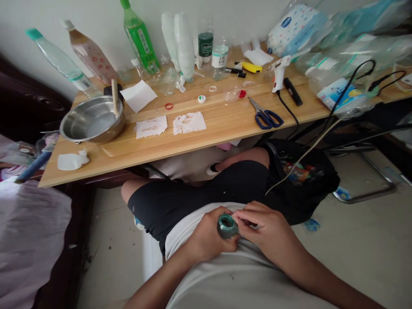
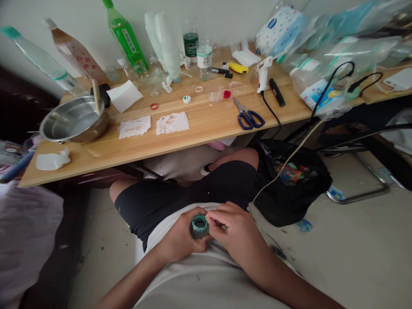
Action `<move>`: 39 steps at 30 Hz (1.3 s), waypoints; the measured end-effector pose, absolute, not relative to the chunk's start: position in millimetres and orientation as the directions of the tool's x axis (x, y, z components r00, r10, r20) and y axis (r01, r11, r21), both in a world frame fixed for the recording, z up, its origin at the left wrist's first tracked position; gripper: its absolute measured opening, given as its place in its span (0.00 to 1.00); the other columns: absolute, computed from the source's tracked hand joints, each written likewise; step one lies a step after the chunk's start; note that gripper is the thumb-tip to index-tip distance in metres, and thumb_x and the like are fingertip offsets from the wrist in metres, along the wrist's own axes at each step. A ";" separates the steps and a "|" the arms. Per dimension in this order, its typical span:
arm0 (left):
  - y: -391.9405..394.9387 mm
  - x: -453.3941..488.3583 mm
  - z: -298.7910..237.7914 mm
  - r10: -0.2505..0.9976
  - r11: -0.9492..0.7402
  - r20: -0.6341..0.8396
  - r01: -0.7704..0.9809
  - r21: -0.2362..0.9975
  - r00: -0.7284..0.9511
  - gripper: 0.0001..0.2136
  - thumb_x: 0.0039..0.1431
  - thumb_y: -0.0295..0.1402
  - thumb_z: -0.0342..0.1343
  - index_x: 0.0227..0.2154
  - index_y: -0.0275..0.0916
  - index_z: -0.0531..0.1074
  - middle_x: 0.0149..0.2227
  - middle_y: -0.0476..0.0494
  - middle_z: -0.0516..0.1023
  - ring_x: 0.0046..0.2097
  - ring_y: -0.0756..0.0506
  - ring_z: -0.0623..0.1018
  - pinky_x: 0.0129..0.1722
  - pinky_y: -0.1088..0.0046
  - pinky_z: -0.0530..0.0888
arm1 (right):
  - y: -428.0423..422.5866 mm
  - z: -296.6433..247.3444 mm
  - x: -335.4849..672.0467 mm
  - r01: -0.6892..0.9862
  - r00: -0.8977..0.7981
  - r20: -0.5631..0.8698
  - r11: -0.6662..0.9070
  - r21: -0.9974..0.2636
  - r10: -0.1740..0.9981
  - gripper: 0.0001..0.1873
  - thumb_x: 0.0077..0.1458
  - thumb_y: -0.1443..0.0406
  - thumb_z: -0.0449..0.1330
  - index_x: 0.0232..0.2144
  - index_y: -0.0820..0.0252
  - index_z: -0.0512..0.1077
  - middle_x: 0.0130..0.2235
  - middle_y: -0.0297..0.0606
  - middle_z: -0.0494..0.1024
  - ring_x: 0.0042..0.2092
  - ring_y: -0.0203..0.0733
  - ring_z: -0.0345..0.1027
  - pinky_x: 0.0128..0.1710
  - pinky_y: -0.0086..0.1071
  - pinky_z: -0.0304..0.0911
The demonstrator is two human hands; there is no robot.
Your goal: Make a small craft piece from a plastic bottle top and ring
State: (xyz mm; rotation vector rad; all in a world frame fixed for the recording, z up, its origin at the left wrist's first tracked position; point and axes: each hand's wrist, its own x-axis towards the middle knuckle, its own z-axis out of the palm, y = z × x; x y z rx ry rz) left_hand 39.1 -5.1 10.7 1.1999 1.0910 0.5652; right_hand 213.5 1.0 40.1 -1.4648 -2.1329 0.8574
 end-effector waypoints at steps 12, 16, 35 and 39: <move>5.4 26.3 12.1 0.805 0.305 -0.342 0.156 0.939 0.485 0.19 0.43 0.24 0.62 0.42 0.39 0.70 0.40 0.47 0.75 0.41 0.46 0.73 0.43 0.72 0.70 | 2.1 45.0 218.2 0.526 -0.414 -0.189 0.065 -0.848 0.891 0.14 0.63 0.66 0.56 0.46 0.52 0.78 0.43 0.38 0.81 0.41 0.39 0.75 0.39 0.29 0.70; 5.8 22.0 10.2 0.773 0.316 -0.352 0.161 0.935 0.527 0.22 0.43 0.24 0.62 0.44 0.41 0.66 0.41 0.48 0.73 0.41 0.47 0.72 0.43 0.72 0.70 | 5.1 44.3 218.3 0.541 -0.398 -0.210 0.044 -0.840 0.893 0.10 0.61 0.66 0.59 0.41 0.54 0.80 0.37 0.36 0.81 0.34 0.37 0.74 0.33 0.28 0.67; -1.3 21.8 12.0 0.781 0.205 -0.332 0.284 0.937 0.529 0.20 0.44 0.27 0.63 0.41 0.43 0.66 0.39 0.50 0.73 0.39 0.47 0.72 0.40 0.72 0.70 | -1.2 47.0 221.3 0.513 -0.434 -0.074 0.179 -0.840 0.898 0.09 0.56 0.74 0.59 0.31 0.56 0.75 0.32 0.32 0.77 0.35 0.36 0.70 0.36 0.28 0.64; -1.1 22.4 11.2 0.769 0.193 -0.333 0.298 0.935 0.546 0.20 0.44 0.28 0.62 0.41 0.42 0.65 0.38 0.50 0.73 0.38 0.48 0.71 0.38 0.72 0.69 | -1.4 49.7 219.8 0.528 -0.430 -0.055 0.202 -0.825 0.901 0.10 0.55 0.76 0.58 0.30 0.55 0.73 0.31 0.31 0.77 0.34 0.35 0.70 0.35 0.28 0.64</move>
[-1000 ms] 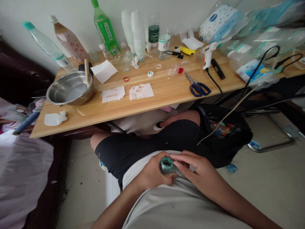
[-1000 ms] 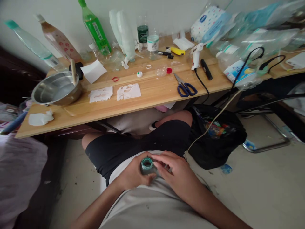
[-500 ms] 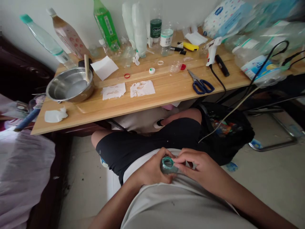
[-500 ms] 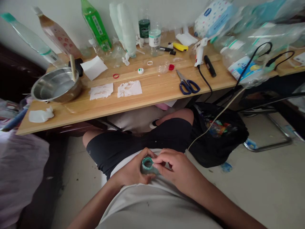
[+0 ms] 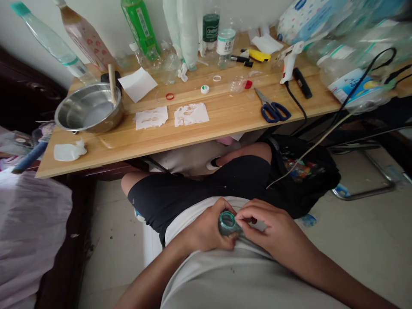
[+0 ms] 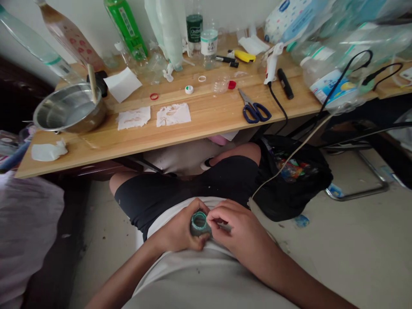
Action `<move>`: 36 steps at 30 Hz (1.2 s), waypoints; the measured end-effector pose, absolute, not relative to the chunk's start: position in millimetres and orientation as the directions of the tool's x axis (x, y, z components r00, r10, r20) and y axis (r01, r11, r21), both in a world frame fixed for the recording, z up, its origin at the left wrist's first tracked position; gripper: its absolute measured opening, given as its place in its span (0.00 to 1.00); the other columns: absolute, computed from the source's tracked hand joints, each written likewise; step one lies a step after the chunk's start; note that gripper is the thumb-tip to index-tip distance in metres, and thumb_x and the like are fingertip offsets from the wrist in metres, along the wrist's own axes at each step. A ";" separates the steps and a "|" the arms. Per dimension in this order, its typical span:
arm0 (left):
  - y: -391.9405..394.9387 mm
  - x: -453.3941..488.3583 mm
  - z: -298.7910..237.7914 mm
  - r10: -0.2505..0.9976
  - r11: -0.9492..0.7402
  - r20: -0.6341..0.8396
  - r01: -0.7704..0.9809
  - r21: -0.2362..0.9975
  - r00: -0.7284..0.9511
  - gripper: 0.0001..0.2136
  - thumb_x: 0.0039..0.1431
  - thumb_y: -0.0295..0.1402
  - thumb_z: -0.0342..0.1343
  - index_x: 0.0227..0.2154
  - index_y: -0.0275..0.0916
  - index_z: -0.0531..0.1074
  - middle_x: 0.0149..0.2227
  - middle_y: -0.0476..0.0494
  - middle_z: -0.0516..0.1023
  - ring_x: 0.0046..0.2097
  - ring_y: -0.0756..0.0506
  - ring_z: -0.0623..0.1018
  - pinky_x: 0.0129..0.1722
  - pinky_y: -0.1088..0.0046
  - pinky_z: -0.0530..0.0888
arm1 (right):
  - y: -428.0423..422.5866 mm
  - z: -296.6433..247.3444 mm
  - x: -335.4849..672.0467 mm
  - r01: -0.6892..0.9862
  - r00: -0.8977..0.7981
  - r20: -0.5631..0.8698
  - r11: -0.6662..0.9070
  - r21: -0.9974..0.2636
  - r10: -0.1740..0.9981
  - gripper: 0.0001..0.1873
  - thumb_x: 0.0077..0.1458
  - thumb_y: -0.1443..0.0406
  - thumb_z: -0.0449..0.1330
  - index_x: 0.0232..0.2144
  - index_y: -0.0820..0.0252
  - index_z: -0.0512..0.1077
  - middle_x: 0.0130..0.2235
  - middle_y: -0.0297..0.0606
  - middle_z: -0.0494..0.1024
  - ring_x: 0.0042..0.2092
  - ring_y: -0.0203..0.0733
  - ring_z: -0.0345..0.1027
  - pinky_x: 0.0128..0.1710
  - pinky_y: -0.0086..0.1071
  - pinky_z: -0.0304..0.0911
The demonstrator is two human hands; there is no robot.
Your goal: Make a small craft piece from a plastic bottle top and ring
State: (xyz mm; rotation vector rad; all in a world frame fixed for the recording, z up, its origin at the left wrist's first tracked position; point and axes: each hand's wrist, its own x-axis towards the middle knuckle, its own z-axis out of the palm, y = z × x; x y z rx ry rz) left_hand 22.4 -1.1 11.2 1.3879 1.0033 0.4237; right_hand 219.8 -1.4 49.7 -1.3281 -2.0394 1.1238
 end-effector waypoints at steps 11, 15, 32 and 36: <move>-0.2 23.2 11.3 0.767 0.198 -0.354 0.326 0.924 0.536 0.18 0.45 0.27 0.61 0.40 0.42 0.64 0.35 0.52 0.72 0.35 0.48 0.71 0.36 0.74 0.69 | -5.8 45.3 216.4 0.576 -0.410 -0.102 0.170 -0.800 0.906 0.11 0.54 0.76 0.55 0.29 0.56 0.69 0.32 0.31 0.74 0.36 0.37 0.68 0.37 0.31 0.63; 1.0 22.9 11.7 0.763 0.197 -0.361 0.339 0.920 0.537 0.17 0.45 0.28 0.61 0.40 0.42 0.64 0.35 0.52 0.72 0.35 0.48 0.71 0.36 0.74 0.69 | -4.2 45.1 214.8 0.591 -0.406 -0.129 0.152 -0.792 0.905 0.11 0.53 0.77 0.55 0.29 0.56 0.68 0.32 0.31 0.73 0.36 0.37 0.67 0.37 0.31 0.62; -1.3 19.2 6.8 0.793 0.208 -0.248 0.136 0.969 0.556 0.22 0.46 0.24 0.64 0.42 0.44 0.63 0.47 0.44 0.74 0.48 0.45 0.74 0.52 0.65 0.69 | 15.5 51.6 234.6 0.575 -0.294 -0.097 0.095 -0.813 0.951 0.09 0.66 0.64 0.54 0.37 0.54 0.74 0.38 0.36 0.78 0.41 0.39 0.73 0.41 0.31 0.66; 3.9 16.4 -5.2 0.817 0.195 -0.163 0.000 0.981 0.553 0.24 0.42 0.24 0.68 0.39 0.43 0.62 0.47 0.44 0.71 0.50 0.44 0.72 0.54 0.63 0.67 | 13.2 52.0 232.1 0.522 -0.331 -0.079 0.112 -0.846 0.940 0.10 0.67 0.63 0.53 0.40 0.53 0.74 0.41 0.37 0.78 0.43 0.39 0.73 0.42 0.31 0.68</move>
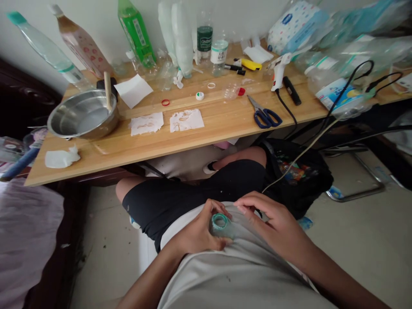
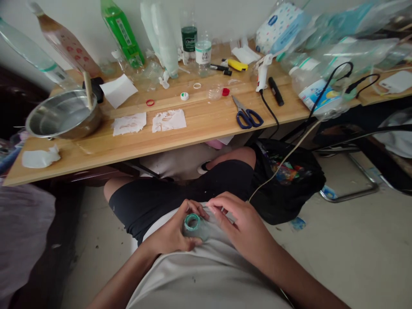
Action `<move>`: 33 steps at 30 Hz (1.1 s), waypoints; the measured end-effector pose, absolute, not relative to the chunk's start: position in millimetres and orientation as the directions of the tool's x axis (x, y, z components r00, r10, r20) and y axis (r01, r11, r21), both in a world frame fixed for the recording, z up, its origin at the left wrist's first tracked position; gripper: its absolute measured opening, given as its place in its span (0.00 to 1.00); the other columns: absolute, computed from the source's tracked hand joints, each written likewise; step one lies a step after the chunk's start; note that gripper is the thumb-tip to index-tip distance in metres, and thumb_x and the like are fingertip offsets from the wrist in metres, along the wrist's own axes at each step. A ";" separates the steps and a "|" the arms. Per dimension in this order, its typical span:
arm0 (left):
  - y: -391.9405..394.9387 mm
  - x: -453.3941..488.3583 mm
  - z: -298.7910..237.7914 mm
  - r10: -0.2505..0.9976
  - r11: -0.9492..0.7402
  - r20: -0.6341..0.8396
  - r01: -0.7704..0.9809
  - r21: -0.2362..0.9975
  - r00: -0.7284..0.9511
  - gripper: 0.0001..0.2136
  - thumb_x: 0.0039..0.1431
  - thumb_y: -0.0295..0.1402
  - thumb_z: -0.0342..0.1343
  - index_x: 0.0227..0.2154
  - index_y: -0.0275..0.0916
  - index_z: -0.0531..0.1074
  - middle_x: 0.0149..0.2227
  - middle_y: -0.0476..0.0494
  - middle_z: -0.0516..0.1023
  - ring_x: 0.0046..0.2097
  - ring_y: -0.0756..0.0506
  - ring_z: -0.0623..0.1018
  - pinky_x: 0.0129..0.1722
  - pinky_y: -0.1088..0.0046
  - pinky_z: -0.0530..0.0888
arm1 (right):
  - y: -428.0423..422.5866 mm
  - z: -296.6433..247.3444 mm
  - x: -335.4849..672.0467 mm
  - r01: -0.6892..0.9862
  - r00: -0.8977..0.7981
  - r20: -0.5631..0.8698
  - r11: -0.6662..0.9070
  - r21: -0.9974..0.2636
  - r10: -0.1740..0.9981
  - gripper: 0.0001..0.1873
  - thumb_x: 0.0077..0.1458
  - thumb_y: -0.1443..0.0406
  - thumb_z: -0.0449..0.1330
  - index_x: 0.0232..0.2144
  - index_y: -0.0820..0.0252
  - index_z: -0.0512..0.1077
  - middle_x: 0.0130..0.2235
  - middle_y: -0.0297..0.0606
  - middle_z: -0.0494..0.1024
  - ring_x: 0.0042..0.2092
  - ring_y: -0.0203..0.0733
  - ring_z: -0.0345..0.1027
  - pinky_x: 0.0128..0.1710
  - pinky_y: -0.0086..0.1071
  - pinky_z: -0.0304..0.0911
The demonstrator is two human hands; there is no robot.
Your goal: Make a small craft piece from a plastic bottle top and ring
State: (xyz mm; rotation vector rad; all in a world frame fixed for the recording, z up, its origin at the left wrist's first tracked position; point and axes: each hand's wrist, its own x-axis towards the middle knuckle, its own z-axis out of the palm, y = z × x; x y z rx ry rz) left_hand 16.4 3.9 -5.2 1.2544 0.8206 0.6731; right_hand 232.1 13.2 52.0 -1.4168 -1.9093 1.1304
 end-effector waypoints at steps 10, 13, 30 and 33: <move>2.1 13.1 -4.1 0.774 0.311 -0.238 -0.025 0.950 0.587 0.30 0.55 0.27 0.59 0.62 0.43 0.63 0.65 0.40 0.67 0.66 0.38 0.65 0.67 0.57 0.56 | 1.1 43.5 222.0 0.505 -0.336 -0.182 0.014 -0.863 0.924 0.08 0.64 0.65 0.56 0.43 0.55 0.75 0.41 0.37 0.77 0.39 0.36 0.73 0.37 0.28 0.68; -1.8 18.0 1.5 0.773 0.306 -0.264 0.027 0.952 0.577 0.31 0.57 0.32 0.60 0.63 0.43 0.59 0.67 0.38 0.63 0.67 0.38 0.62 0.67 0.57 0.56 | -0.2 41.8 222.7 0.515 -0.312 -0.172 0.014 -0.857 0.935 0.08 0.63 0.66 0.56 0.40 0.55 0.76 0.39 0.36 0.77 0.38 0.36 0.73 0.36 0.28 0.68; -11.7 38.6 5.5 0.874 0.129 -0.287 0.383 0.915 0.392 0.22 0.45 0.28 0.62 0.45 0.37 0.66 0.44 0.38 0.77 0.46 0.40 0.77 0.48 0.62 0.73 | -0.1 41.8 220.2 0.552 -0.348 -0.125 0.095 -0.828 0.929 0.11 0.58 0.73 0.56 0.32 0.56 0.76 0.34 0.35 0.78 0.35 0.37 0.72 0.35 0.29 0.66; -12.0 37.8 5.9 0.872 0.135 -0.287 0.370 0.919 0.395 0.22 0.45 0.28 0.62 0.46 0.37 0.66 0.45 0.38 0.77 0.46 0.40 0.77 0.48 0.62 0.73 | -1.1 42.3 218.9 0.559 -0.349 -0.126 0.099 -0.823 0.928 0.11 0.58 0.73 0.56 0.33 0.56 0.77 0.34 0.35 0.78 0.34 0.37 0.72 0.35 0.29 0.67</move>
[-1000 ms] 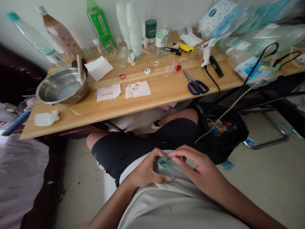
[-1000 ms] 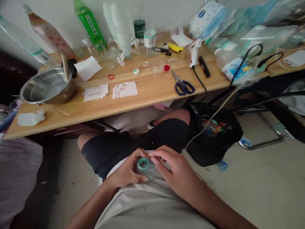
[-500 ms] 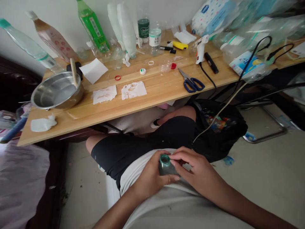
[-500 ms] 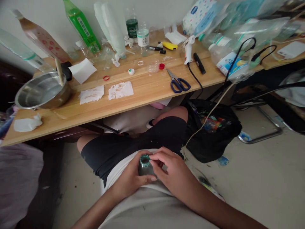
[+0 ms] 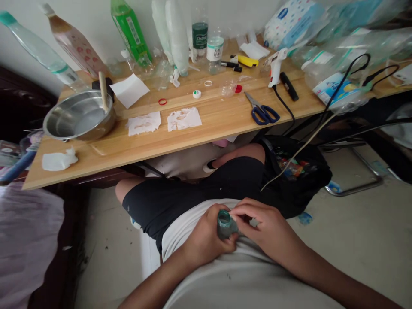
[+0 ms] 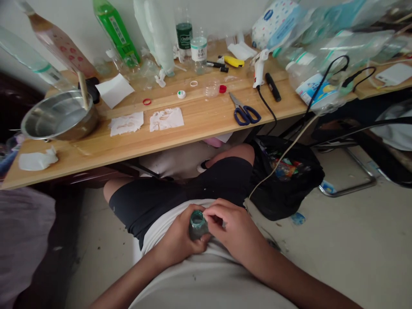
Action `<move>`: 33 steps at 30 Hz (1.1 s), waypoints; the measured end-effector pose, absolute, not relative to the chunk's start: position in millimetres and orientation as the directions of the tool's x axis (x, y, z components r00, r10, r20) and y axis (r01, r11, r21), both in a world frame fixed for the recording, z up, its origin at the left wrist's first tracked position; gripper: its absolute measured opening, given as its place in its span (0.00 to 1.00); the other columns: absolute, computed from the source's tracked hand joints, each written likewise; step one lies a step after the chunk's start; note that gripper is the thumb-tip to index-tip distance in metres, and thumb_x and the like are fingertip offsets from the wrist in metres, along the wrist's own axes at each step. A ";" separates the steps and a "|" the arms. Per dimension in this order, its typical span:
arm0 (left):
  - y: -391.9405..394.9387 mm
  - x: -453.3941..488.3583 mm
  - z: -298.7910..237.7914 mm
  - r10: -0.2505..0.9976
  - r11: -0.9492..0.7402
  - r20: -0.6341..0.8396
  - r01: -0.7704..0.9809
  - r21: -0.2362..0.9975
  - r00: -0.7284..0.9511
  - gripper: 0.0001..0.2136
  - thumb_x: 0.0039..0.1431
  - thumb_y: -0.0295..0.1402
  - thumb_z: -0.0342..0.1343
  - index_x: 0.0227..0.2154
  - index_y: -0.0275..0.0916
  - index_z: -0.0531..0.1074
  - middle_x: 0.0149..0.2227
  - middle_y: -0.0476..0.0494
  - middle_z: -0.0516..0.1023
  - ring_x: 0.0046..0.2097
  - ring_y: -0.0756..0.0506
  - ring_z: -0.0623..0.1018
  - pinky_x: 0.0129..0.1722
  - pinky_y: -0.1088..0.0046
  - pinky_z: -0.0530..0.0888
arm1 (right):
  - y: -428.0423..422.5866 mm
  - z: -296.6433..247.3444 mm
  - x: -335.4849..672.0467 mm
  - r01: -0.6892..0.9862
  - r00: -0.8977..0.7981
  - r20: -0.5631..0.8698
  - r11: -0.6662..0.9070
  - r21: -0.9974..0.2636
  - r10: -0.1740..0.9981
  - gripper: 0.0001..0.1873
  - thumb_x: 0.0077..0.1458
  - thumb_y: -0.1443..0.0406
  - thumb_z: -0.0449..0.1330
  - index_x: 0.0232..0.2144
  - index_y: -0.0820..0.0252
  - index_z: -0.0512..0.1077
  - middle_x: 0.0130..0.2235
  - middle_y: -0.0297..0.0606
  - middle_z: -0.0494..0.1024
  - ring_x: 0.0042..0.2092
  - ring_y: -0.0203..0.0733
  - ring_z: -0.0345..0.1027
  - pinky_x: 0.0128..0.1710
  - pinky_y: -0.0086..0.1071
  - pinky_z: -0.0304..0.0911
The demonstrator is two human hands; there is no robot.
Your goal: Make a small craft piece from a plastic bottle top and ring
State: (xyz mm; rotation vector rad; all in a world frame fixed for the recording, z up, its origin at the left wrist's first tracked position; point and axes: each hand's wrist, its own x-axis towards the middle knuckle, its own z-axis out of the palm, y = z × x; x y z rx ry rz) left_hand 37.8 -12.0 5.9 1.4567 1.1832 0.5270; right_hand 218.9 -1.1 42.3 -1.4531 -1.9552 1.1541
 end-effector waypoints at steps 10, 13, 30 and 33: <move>-13.8 32.3 9.0 0.854 0.122 -0.234 0.259 0.958 0.465 0.30 0.46 0.26 0.62 0.54 0.42 0.62 0.55 0.38 0.73 0.56 0.39 0.73 0.59 0.59 0.68 | 9.0 43.8 218.2 0.615 -0.223 -0.087 0.071 -0.785 0.971 0.07 0.58 0.70 0.56 0.32 0.56 0.73 0.33 0.33 0.75 0.33 0.37 0.70 0.33 0.29 0.65; -10.7 26.9 5.3 0.902 0.118 -0.177 0.169 0.979 0.395 0.29 0.46 0.24 0.62 0.52 0.43 0.58 0.55 0.37 0.68 0.56 0.41 0.71 0.58 0.59 0.67 | 7.2 46.7 223.3 0.569 -0.218 -0.077 0.063 -0.820 0.973 0.06 0.62 0.67 0.55 0.36 0.54 0.73 0.36 0.34 0.77 0.36 0.37 0.71 0.36 0.29 0.67; -0.5 19.1 1.9 0.837 0.548 -0.407 -0.583 0.600 0.367 0.20 0.58 0.38 0.58 0.53 0.38 0.73 0.45 0.37 0.79 0.46 0.38 0.78 0.44 0.62 0.76 | 3.7 42.0 213.5 0.321 -0.227 -0.292 -0.212 -0.923 0.929 0.09 0.62 0.61 0.54 0.37 0.56 0.74 0.32 0.35 0.77 0.35 0.38 0.74 0.35 0.29 0.70; 0.2 19.9 4.2 0.833 0.551 -0.434 -0.592 0.588 0.344 0.21 0.58 0.39 0.58 0.52 0.36 0.74 0.44 0.36 0.79 0.45 0.39 0.78 0.40 0.64 0.77 | 2.6 36.2 214.8 0.273 -0.223 -0.314 -0.250 -0.929 0.923 0.09 0.63 0.59 0.55 0.36 0.56 0.73 0.33 0.36 0.77 0.36 0.38 0.74 0.37 0.30 0.70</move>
